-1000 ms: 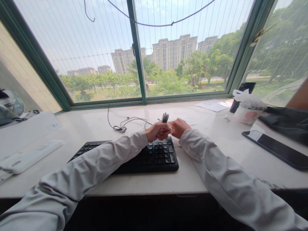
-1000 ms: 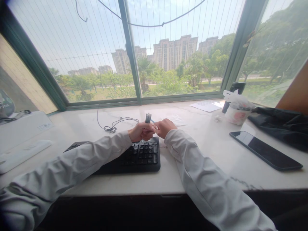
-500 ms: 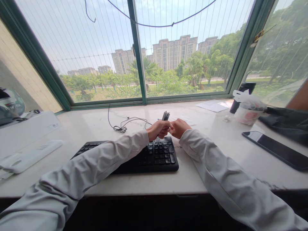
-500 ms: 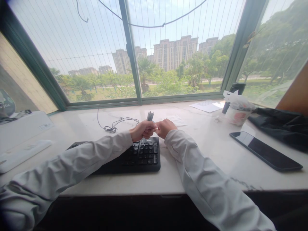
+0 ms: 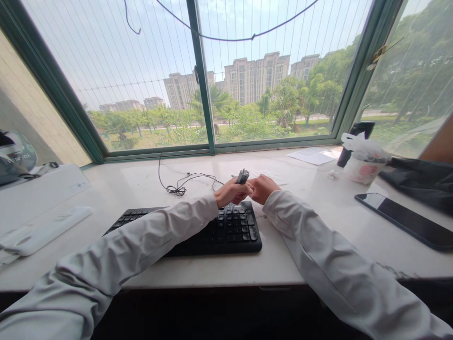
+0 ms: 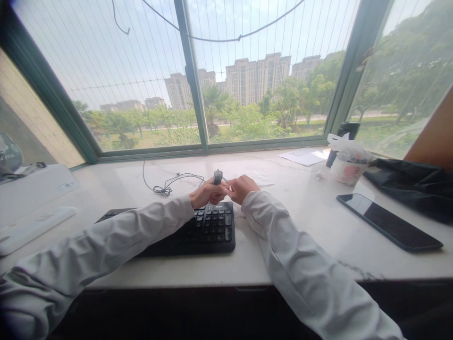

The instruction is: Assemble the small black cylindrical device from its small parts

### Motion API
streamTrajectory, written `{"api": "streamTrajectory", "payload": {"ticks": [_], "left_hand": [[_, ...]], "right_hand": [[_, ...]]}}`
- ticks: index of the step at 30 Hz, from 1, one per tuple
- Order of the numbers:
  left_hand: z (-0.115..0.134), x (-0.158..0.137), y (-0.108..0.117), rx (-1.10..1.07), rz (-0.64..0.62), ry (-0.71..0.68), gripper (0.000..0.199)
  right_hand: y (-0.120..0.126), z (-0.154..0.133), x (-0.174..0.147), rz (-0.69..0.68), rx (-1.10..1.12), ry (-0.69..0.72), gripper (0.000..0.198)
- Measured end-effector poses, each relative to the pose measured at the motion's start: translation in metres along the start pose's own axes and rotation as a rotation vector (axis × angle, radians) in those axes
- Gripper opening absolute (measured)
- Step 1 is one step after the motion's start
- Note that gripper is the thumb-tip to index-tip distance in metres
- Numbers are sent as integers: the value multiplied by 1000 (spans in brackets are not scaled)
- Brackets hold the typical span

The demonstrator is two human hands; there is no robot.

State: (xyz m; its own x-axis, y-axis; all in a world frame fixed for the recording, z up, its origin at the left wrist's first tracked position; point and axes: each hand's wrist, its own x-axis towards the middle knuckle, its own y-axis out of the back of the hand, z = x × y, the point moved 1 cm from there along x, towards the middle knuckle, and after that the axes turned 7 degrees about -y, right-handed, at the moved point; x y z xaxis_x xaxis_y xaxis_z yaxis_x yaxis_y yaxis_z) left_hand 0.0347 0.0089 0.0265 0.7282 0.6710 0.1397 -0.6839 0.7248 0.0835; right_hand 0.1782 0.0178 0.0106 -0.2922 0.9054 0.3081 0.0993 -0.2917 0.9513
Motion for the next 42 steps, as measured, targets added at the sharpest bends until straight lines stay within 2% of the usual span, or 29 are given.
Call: {"api": "streamTrajectory", "payload": {"ticks": [5, 10, 13, 22, 30, 35, 38, 42], "left_hand": [[0, -16, 2, -19, -28, -77, 28], [4, -29, -3, 39, -138, -129, 36], [4, -30, -4, 51, -162, -98, 36], [2, -24, -7, 52, -112, 2, 32], [13, -23, -17, 166, -175, 55, 29], [11, -18, -6, 83, -267, 103, 30], [7, -14, 3, 18, -275, 106, 31], [5, -11, 11, -51, -271, 98, 34]], "right_hand": [[2, -1, -3, 37, 90, 8, 27], [0, 0, -3, 48, 129, 0, 28], [-1, 0, -3, 56, 125, 1, 28], [3, -2, -3, 28, 107, -10, 28], [5, -1, -4, 15, 136, 17, 20], [3, -1, -3, 28, 129, 2, 26], [0, 0, -1, 42, 130, -32, 31], [-2, 0, -1, 73, 139, 18, 29]]}}
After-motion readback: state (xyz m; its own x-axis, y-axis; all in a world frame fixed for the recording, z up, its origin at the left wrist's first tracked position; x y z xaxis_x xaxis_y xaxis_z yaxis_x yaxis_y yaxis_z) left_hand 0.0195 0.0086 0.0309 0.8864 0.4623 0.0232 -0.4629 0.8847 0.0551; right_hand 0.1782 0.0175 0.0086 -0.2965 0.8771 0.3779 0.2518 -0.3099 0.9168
